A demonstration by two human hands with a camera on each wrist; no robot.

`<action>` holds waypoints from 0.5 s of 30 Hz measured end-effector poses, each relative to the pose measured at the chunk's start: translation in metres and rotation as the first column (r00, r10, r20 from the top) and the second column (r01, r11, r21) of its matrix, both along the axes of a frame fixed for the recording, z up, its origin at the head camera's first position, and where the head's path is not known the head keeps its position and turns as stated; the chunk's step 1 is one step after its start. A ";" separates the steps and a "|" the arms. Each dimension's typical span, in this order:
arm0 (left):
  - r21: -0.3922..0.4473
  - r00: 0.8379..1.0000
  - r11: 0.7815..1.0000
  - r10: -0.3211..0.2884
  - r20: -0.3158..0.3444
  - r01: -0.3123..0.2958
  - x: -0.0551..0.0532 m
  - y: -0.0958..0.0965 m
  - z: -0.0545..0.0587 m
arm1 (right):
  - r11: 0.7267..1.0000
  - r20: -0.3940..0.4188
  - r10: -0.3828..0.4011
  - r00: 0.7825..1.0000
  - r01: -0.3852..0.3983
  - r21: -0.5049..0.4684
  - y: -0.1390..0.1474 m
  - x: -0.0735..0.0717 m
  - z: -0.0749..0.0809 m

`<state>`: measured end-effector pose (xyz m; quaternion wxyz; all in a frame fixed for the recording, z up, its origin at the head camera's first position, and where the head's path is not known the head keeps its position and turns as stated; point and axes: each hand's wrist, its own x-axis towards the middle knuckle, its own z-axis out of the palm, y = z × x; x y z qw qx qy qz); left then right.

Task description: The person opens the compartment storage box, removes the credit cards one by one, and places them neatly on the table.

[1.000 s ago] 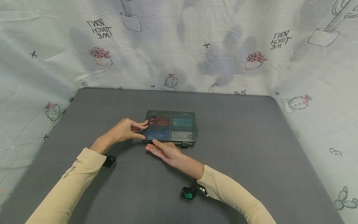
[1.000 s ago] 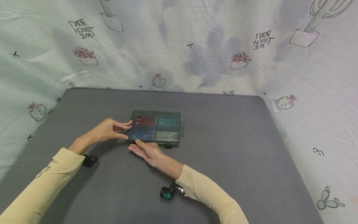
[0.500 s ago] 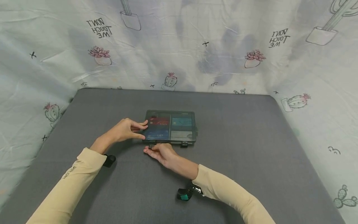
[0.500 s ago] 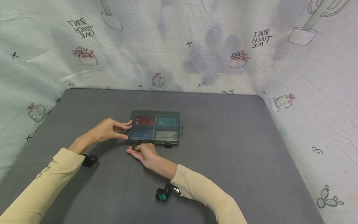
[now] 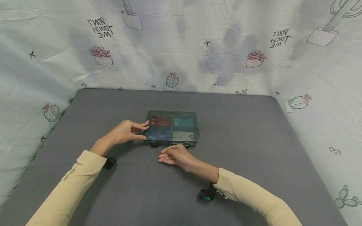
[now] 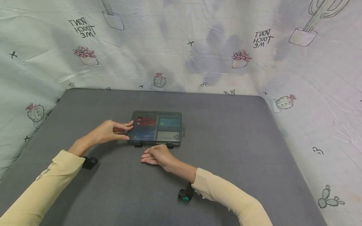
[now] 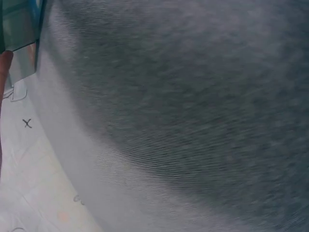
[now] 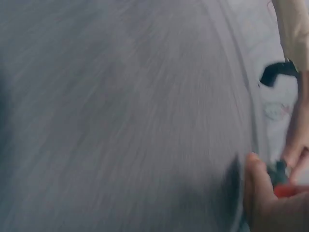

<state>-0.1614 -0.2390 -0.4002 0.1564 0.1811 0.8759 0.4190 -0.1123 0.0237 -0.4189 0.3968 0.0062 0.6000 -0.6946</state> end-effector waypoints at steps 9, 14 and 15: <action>0.029 0.997 0.999 -0.038 -0.073 0.040 0.003 -0.008 -0.012 | 0.976 -0.653 0.155 0.741 -0.014 0.217 0.077 -0.009 0.016; 0.013 0.995 0.999 -0.039 -0.094 0.040 0.003 -0.006 -0.013 | 0.947 -0.863 0.205 0.462 0.128 0.294 0.108 -0.026 0.012; 0.011 0.994 0.999 -0.039 -0.099 0.041 0.003 -0.005 -0.014 | 0.941 -0.882 0.233 0.410 0.135 0.311 0.111 -0.030 0.011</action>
